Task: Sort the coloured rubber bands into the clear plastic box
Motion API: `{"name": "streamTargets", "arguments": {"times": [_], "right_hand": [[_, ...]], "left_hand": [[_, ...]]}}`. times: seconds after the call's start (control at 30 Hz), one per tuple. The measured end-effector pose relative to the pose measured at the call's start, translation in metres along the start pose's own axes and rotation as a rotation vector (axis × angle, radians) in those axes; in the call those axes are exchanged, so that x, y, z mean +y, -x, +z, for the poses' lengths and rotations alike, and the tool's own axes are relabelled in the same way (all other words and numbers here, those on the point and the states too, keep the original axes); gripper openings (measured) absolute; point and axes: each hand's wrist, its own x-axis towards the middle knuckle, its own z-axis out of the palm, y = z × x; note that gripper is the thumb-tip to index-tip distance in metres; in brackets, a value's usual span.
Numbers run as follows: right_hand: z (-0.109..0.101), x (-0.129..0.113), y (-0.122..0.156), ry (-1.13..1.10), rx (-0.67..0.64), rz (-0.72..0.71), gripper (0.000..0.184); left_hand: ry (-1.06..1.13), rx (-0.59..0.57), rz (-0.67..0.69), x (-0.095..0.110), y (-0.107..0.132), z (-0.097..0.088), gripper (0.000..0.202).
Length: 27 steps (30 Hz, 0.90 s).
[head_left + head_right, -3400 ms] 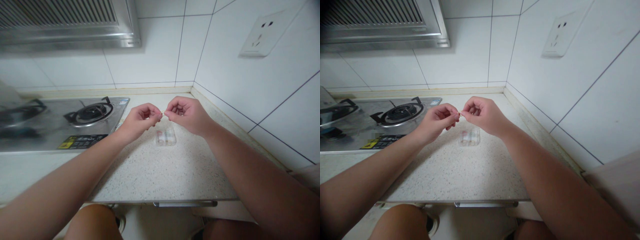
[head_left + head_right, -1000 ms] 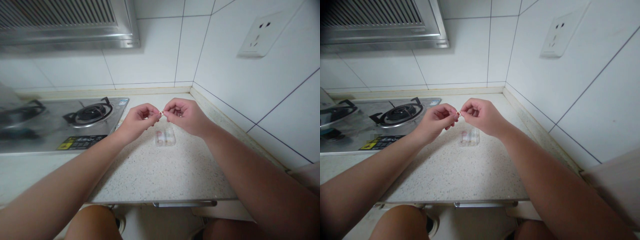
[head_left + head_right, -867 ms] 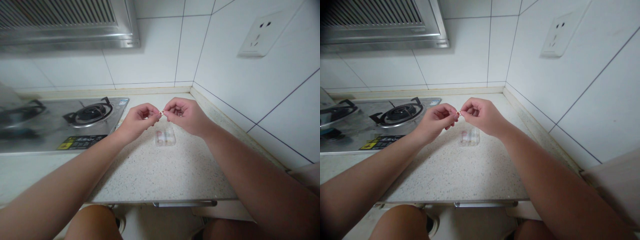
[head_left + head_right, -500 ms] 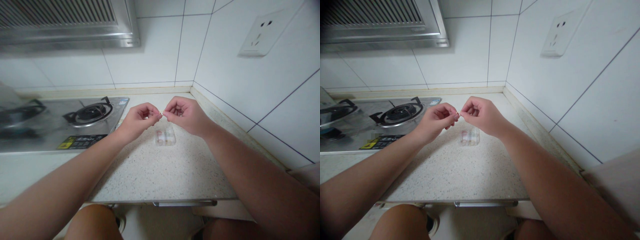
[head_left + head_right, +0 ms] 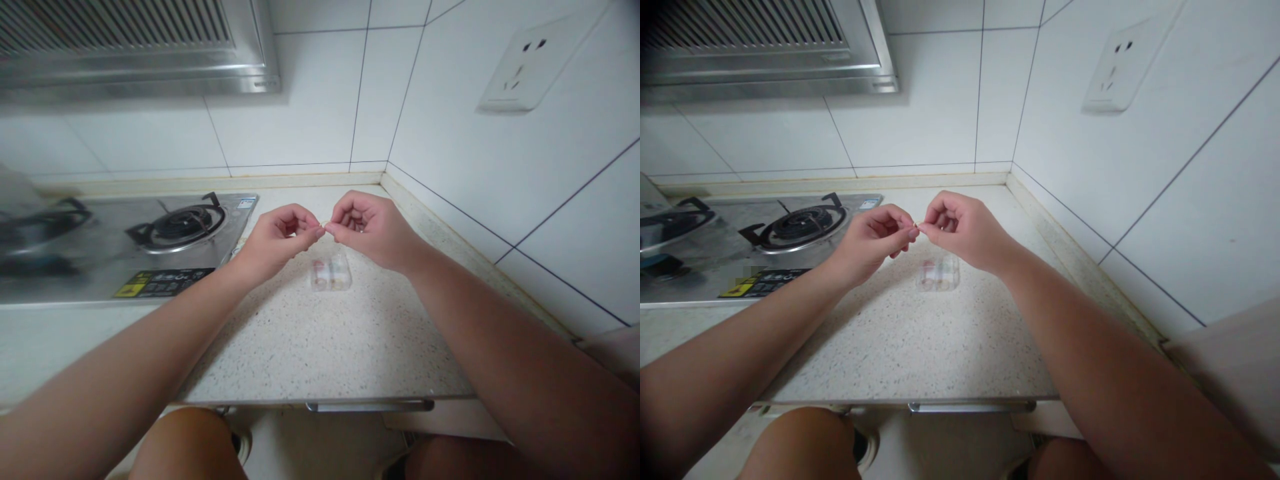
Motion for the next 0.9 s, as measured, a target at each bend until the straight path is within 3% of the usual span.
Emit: {"name": "streamTargets", "arguments": {"times": [0.9], "right_hand": [[-0.0005, 0.0024, -0.0005, -0.008, 0.005, -0.009, 0.013]], "left_hand": [[0.006, -0.041, 0.002, 0.0035, 0.0016, 0.0019, 0.029]]}}
